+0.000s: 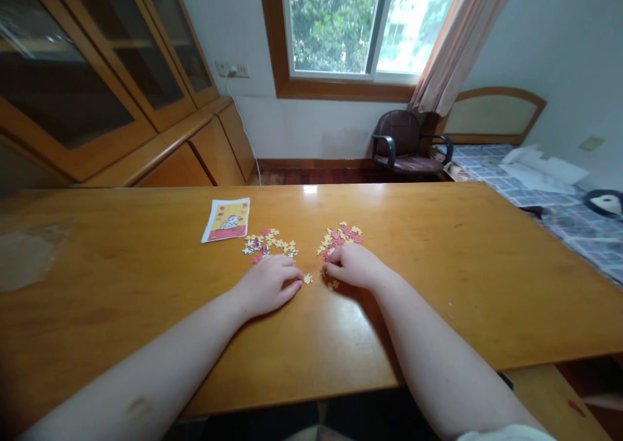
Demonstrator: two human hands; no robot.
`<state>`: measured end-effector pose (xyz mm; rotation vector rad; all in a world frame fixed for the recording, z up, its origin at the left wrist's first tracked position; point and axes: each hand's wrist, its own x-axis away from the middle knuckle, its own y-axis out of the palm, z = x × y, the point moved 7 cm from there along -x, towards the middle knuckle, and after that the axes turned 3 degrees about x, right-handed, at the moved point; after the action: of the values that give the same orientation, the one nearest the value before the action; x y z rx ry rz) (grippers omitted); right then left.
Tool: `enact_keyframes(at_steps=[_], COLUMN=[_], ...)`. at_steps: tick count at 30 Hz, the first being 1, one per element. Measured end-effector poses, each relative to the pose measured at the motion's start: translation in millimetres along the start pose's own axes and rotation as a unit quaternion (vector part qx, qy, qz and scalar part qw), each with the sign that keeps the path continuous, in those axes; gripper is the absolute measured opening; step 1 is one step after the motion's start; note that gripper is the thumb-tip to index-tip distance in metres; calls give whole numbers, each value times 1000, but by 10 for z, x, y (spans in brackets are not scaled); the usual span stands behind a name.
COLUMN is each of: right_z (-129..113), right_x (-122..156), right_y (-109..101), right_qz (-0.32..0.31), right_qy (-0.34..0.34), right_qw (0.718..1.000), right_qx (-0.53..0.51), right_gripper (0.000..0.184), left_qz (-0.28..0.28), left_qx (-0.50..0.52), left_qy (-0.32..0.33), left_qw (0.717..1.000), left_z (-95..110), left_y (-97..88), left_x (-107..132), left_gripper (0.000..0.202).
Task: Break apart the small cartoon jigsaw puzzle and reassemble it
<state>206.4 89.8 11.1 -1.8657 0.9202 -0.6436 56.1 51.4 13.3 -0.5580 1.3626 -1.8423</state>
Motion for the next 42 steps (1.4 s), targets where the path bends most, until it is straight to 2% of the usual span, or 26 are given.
enact_keyframes(at_steps=[2,4,7,9,12,14,19,22,24,27,29,31,33,35,37,39,42], right_z=[-8,-68,-152,-124,-24,18,38,118,182,259,309,360,385,399,444,530,680], right_x=[-3,0,11,8,-3,3,18,-31,-74,-83,-55,-39,-55,-94,-132,-152,-153], right_y=[-23,-20,47,66,-5,-22,111,105,42,-82,-83,14,141,210,194,126,48], right_qz=[13,6,-43,-52,-5,-1,-85,-64,-10,109,157,150,119,103,110,128,143], right_qy=[8,-14,-52,-38,3,18,8,15,21,53,102,154,177,179,188,213,255], right_qw=[1000,1000,996,997,1000,1000,994,997,1000,990,975,965,964,967,966,961,952], right_qx=[17,-2,-57,-52,-6,-4,-64,-44,-3,76,122,150,156,149,138,122,90], right_gripper=[28,24,25,26,24,19,17,11,12,22,47,80,97,99,97,94,87], left_qz=[-12,-10,-9,-9,0,16,54,68,78,92,104,117,135,150,145,101,34], left_qx=[-2,-4,-6,-6,3,17,61,84,96,109,110,94,48,-21,-81,-103,-85], left_qy=[12,9,7,8,-1,-15,-55,-70,-76,-91,-101,-114,-152,-218,-292,-348,-382], left_qw=[1000,1000,1000,1000,1000,1000,995,992,989,986,983,982,978,964,942,927,920], left_z=[36,50,59,54,11,-33,-150,-213,-251,-310,-338,-358,-397,-464,-542,-620,-701], left_y=[17,17,15,17,11,-11,-100,-134,-139,-138,-153,-184,-223,-248,-220,-102,124], left_x=[10,13,13,10,3,-3,-8,-6,-6,-7,-7,1,29,86,154,198,204], left_gripper=[26,28,32,32,30,28,27,26,26,25,26,27,29,38,60,83,98])
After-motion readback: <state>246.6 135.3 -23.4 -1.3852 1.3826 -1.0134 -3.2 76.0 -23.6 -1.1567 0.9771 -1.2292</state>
